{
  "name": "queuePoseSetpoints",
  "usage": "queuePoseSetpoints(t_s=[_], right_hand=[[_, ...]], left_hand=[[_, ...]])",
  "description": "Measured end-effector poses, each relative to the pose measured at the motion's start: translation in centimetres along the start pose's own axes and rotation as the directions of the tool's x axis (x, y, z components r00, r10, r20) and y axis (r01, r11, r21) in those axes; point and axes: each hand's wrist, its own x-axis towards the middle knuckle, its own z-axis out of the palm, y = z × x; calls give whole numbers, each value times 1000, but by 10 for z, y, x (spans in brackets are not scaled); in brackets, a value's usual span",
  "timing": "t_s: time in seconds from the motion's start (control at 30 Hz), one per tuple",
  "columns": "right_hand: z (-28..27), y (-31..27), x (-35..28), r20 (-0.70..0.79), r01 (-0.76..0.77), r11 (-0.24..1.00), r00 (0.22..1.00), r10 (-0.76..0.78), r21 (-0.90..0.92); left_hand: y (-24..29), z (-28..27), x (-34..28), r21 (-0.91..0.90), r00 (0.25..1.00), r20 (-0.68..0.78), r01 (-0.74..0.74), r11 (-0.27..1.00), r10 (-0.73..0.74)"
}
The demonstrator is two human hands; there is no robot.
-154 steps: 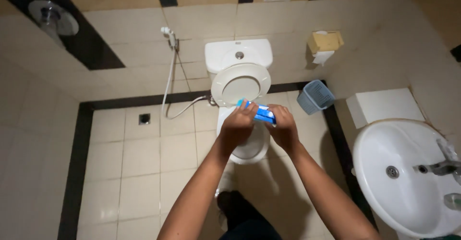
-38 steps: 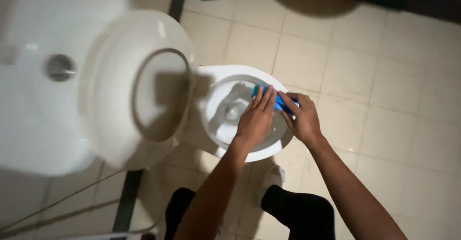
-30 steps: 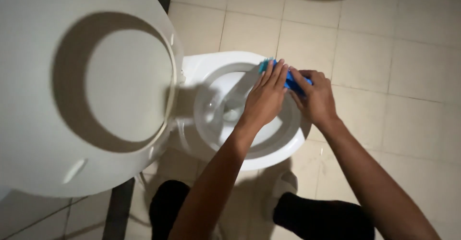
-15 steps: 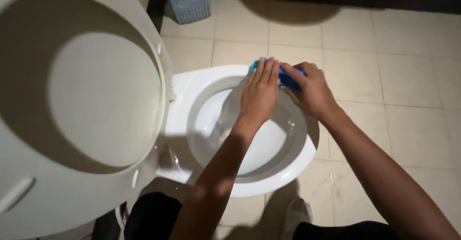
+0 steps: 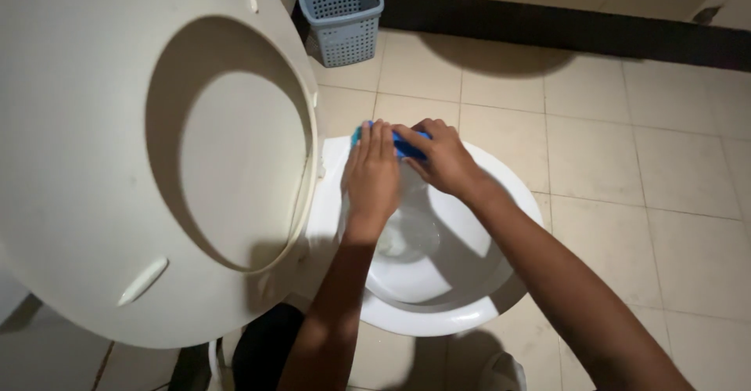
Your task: The person scrubs the inside of a toilet bowl using a blue brush. They then place the brush on the toilet tank and flush the toilet.
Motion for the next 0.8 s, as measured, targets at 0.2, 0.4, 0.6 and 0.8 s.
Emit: queuePoseSetpoints(t_s=[0.2,0.4,0.6,0.8], right_hand=[[-17,0,-7,15,-66,996,998,67,-52],[-53,14,-36,27,-162,980,986,166,-112],[-71,29,-76,-28,-238,956,971,237,-172],[-94,19,-119,-63,-362,911,932,356,-198]], left_hand=[[7,14,-1,-32,1000,24,-14,999,15],[40,47,9,-122,995,67,-69,990,78],[78,71,8,-190,986,83,-130,973,148],[114,74,-7,-264,964,91,-220,939,251]])
